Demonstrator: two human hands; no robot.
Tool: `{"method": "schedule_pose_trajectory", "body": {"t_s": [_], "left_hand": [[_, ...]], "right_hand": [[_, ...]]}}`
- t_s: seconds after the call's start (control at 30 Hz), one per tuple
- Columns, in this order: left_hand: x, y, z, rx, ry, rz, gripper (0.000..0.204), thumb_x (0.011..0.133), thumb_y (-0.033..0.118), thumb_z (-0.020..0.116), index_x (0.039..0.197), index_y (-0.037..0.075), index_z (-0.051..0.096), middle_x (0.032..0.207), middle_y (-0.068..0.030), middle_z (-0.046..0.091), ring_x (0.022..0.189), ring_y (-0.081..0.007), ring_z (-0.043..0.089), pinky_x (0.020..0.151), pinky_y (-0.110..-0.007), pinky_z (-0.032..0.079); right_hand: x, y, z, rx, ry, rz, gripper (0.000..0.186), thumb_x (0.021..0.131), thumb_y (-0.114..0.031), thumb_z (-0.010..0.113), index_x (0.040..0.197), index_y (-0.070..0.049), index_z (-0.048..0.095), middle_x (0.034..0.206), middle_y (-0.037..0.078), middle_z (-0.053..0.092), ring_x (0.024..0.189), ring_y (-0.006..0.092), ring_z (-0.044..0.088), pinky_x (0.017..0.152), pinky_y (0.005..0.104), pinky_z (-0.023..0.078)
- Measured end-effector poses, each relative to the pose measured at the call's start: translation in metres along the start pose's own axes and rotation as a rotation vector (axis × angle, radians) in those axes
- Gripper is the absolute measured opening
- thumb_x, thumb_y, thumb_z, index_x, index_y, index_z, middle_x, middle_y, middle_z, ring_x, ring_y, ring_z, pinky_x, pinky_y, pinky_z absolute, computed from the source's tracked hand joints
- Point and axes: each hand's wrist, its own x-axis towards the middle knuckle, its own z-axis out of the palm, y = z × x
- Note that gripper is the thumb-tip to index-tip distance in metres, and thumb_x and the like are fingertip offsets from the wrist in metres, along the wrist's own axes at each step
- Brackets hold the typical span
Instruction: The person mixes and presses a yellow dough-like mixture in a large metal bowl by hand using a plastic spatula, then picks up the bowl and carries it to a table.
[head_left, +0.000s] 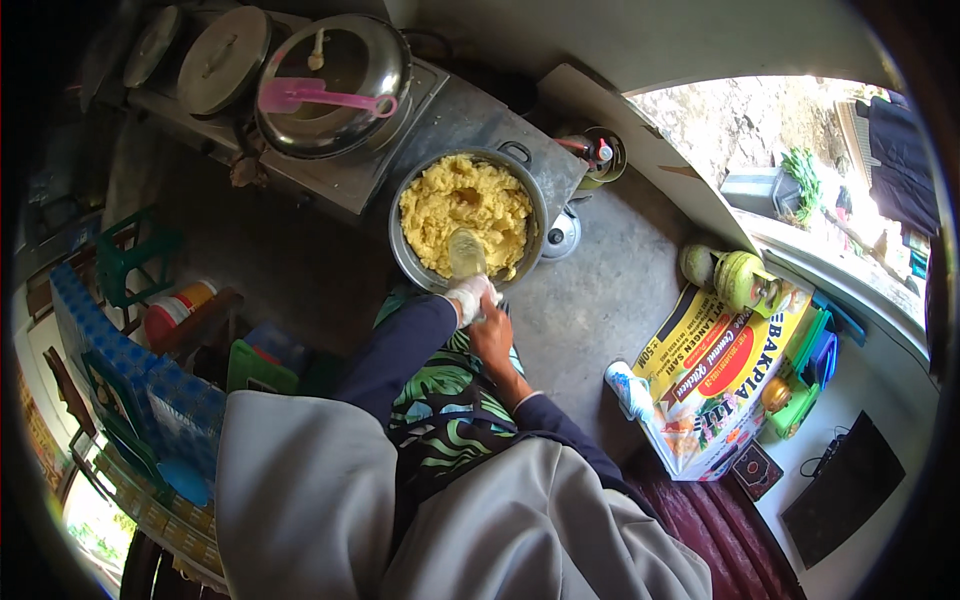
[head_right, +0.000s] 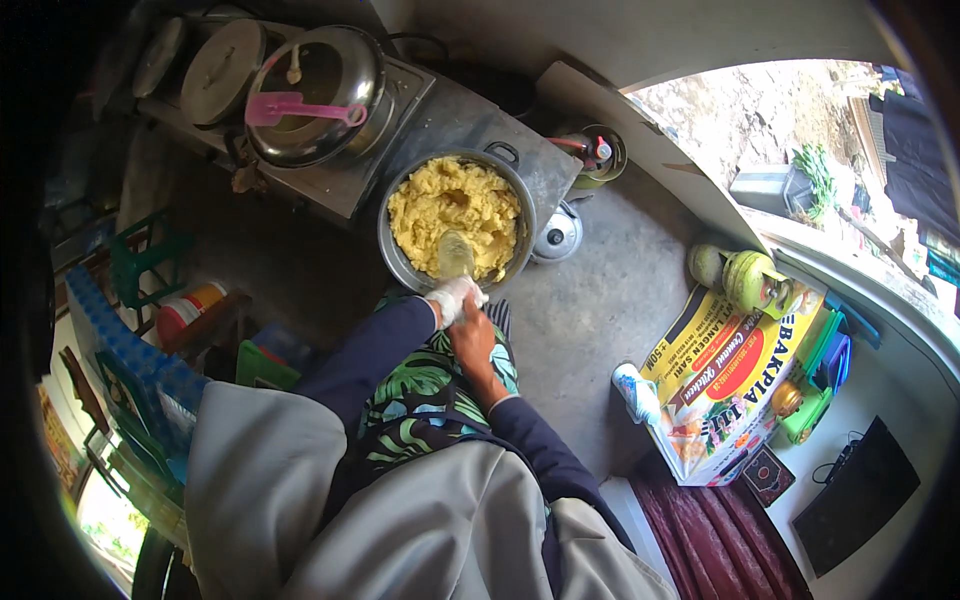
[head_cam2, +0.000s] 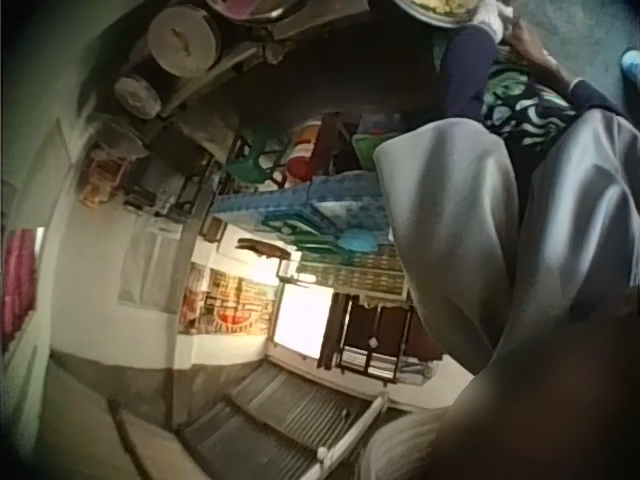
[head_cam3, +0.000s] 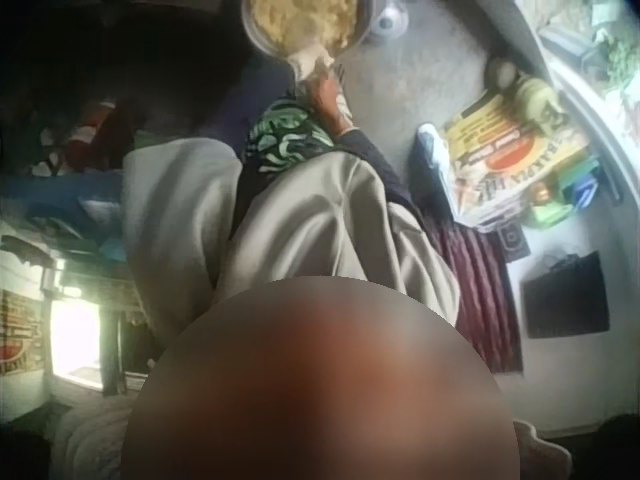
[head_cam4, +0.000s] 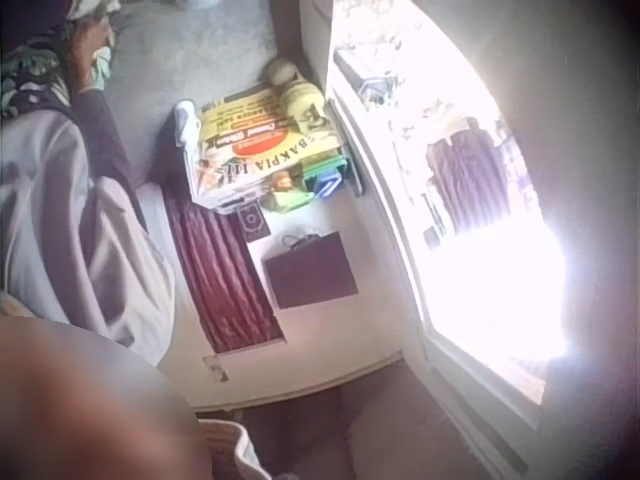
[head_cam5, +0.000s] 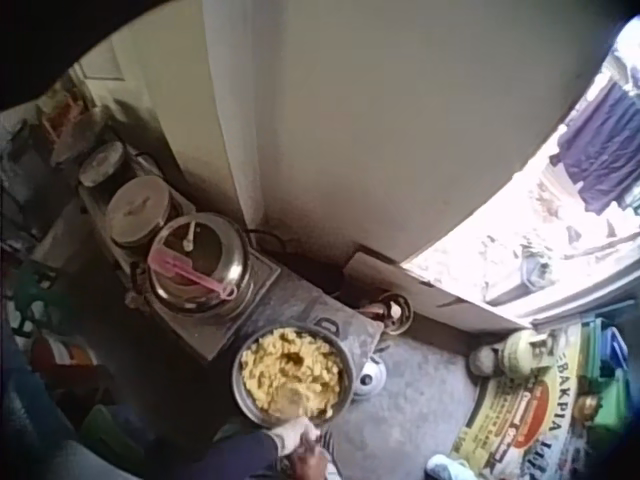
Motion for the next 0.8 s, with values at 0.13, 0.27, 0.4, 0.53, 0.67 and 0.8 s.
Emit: {"method": "schedule_pose_trajectory", "body": {"t_s": [0.13, 0.27, 0.4, 0.53, 0.67, 0.8], "left_hand": [[0.027, -0.049, -0.055, -0.6, -0.044, 0.119, 0.021, 0.078, 0.024, 0.053, 0.076, 0.005, 0.061, 0.065, -0.0058, 0.058, 0.058, -0.0233, 0.055, 0.059, -0.028, 0.046], [-0.054, 0.021, 0.012, -1.187, -0.354, -0.123, 0.014, 0.083, 0.02, 0.052, 0.079, 0.008, 0.057, 0.069, -0.003, 0.057, 0.061, -0.0147, 0.055, 0.058, -0.028, 0.046], [-0.034, 0.0, -0.039, -1.129, -0.566, 0.282, 0.022, 0.09, 0.029, 0.042, 0.085, 0.012, 0.054, 0.077, -0.003, 0.057, 0.068, -0.0174, 0.056, 0.064, -0.028, 0.046], [0.016, -0.014, -0.09, -0.929, -0.6, 0.22, 0.026, 0.089, 0.031, 0.036, 0.088, 0.011, 0.053, 0.081, -0.0047, 0.058, 0.07, -0.0193, 0.056, 0.067, -0.03, 0.046], [-0.02, 0.008, -0.034, -0.484, -0.241, 0.03, 0.02, 0.078, 0.024, 0.051, 0.069, 0.007, 0.057, 0.066, -0.007, 0.056, 0.061, -0.021, 0.054, 0.06, -0.031, 0.044], [-0.031, -0.006, -0.023, -0.679, -0.17, 0.171, 0.021, 0.08, 0.027, 0.054, 0.077, 0.007, 0.06, 0.072, -0.0062, 0.059, 0.065, -0.0182, 0.055, 0.06, -0.026, 0.044]], "right_hand": [[-0.008, -0.016, 0.026, 0.27, -0.234, 0.004, 0.066, 0.059, -0.015, 0.072, 0.121, -0.004, 0.053, 0.082, 0.024, 0.063, 0.076, 0.0269, 0.066, 0.067, 0.0368, 0.049], [0.018, -0.065, -0.082, -0.48, -0.337, -0.271, 0.046, 0.072, -0.016, 0.059, 0.117, -0.02, 0.057, 0.077, 0.019, 0.063, 0.069, 0.0332, 0.063, 0.059, 0.0414, 0.049], [0.04, -0.094, -0.037, -0.619, -0.44, -0.479, 0.022, 0.081, -0.02, 0.05, 0.098, -0.013, 0.061, 0.072, 0.014, 0.063, 0.069, 0.0314, 0.063, 0.061, 0.0426, 0.049], [0.043, -0.101, 0.008, -0.57, -0.342, -0.335, 0.027, 0.08, -0.022, 0.052, 0.101, -0.008, 0.061, 0.079, 0.015, 0.065, 0.074, 0.0324, 0.064, 0.064, 0.0426, 0.05], [0.02, -0.025, 0.007, -0.102, -0.188, -0.098, 0.051, 0.068, -0.023, 0.066, 0.115, -0.005, 0.056, 0.089, 0.017, 0.066, 0.081, 0.034, 0.064, 0.073, 0.0409, 0.05], [0.026, -0.032, -0.027, -0.101, -0.424, -0.103, 0.061, 0.061, -0.014, 0.068, 0.12, -0.016, 0.056, 0.091, 0.021, 0.063, 0.081, 0.0327, 0.064, 0.071, 0.0396, 0.05]]}}
